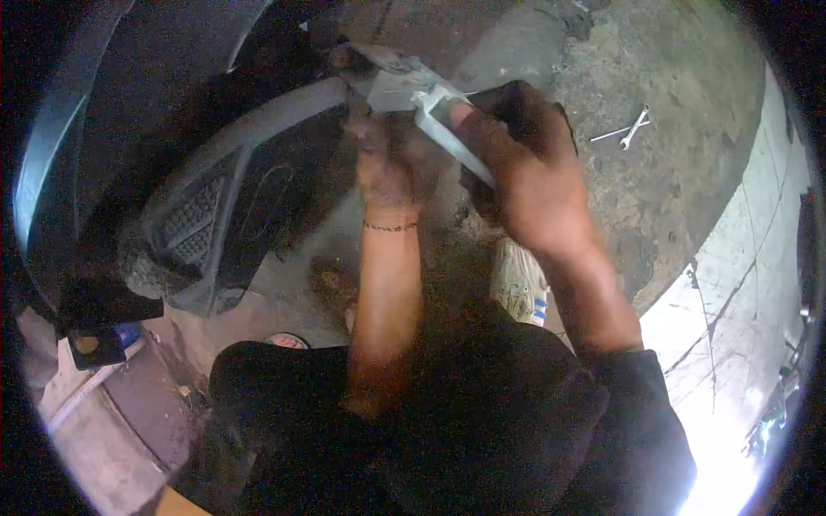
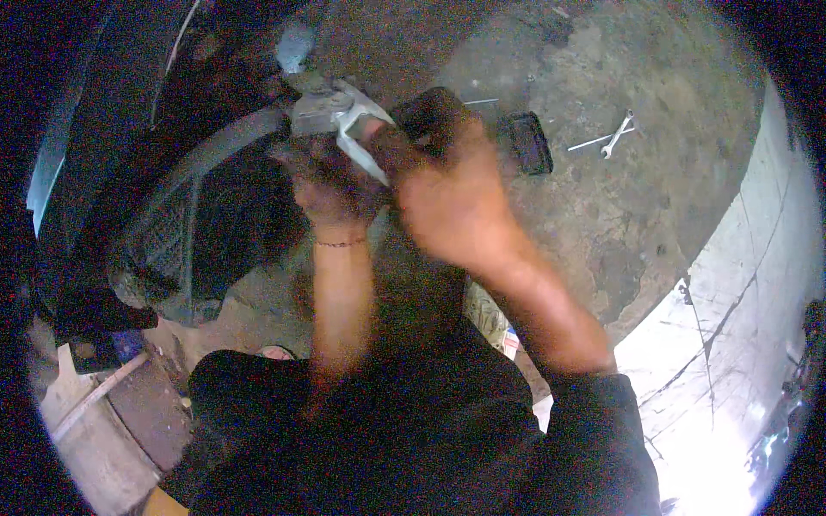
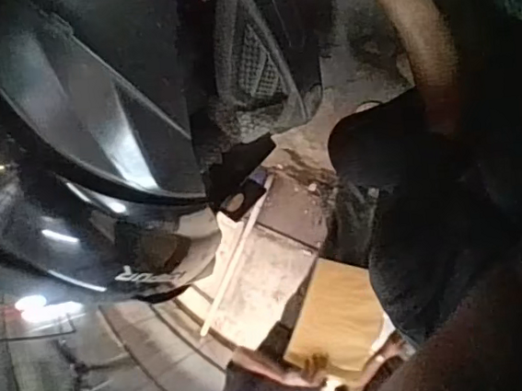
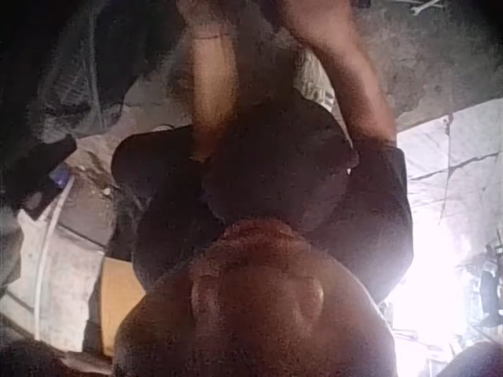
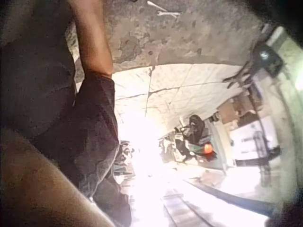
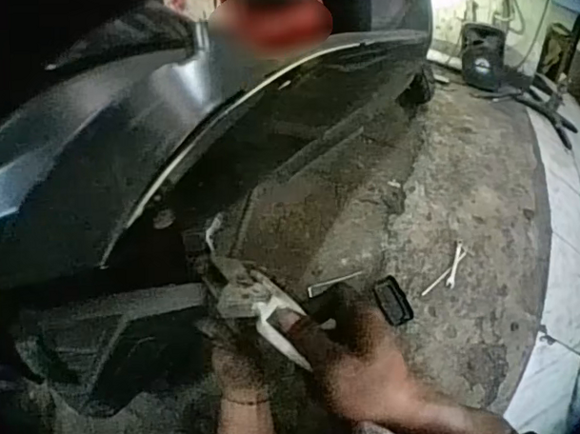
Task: The person unscrews and removes a bolt from the side of a vehicle using a wrench and a screwdriver, and then begins to attach a silver component by hand and with a screwdriver.
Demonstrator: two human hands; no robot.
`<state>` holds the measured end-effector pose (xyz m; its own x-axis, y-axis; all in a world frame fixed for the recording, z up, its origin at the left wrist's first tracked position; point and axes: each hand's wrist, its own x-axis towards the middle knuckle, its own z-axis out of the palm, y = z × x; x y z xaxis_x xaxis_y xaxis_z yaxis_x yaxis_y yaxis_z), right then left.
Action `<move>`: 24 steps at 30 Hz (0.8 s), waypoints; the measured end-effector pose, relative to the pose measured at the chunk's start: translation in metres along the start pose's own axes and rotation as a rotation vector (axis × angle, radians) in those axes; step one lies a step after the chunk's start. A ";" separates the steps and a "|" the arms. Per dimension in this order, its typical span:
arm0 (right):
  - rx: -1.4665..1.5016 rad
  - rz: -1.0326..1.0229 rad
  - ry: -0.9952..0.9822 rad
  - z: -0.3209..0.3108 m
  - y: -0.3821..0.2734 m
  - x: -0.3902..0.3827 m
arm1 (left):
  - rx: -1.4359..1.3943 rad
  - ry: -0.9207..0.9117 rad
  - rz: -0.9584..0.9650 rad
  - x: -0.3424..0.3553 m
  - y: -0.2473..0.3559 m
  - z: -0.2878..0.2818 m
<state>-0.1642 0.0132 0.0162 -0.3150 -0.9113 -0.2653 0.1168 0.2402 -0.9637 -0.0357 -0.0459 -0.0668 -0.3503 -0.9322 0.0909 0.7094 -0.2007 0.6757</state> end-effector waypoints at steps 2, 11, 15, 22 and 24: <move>0.052 -0.030 0.044 0.006 -0.004 -0.002 | 0.131 0.023 0.035 0.004 0.003 0.010; -0.088 -0.118 0.085 0.022 -0.004 0.010 | 0.169 0.341 0.076 0.017 0.016 0.034; 0.078 -0.081 0.082 0.017 0.005 0.008 | 0.234 0.370 0.082 0.005 0.013 0.037; 0.155 -0.094 0.036 0.014 0.000 0.004 | 0.322 0.191 -0.083 -0.002 0.017 0.029; 0.186 -0.133 0.054 0.007 0.004 0.003 | 0.167 0.187 -0.209 -0.004 0.013 0.033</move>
<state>-0.1582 0.0092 0.0118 -0.3885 -0.9104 -0.1424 0.2409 0.0488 -0.9693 -0.0453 -0.0353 -0.0346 -0.3485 -0.9183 -0.1880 0.5187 -0.3559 0.7773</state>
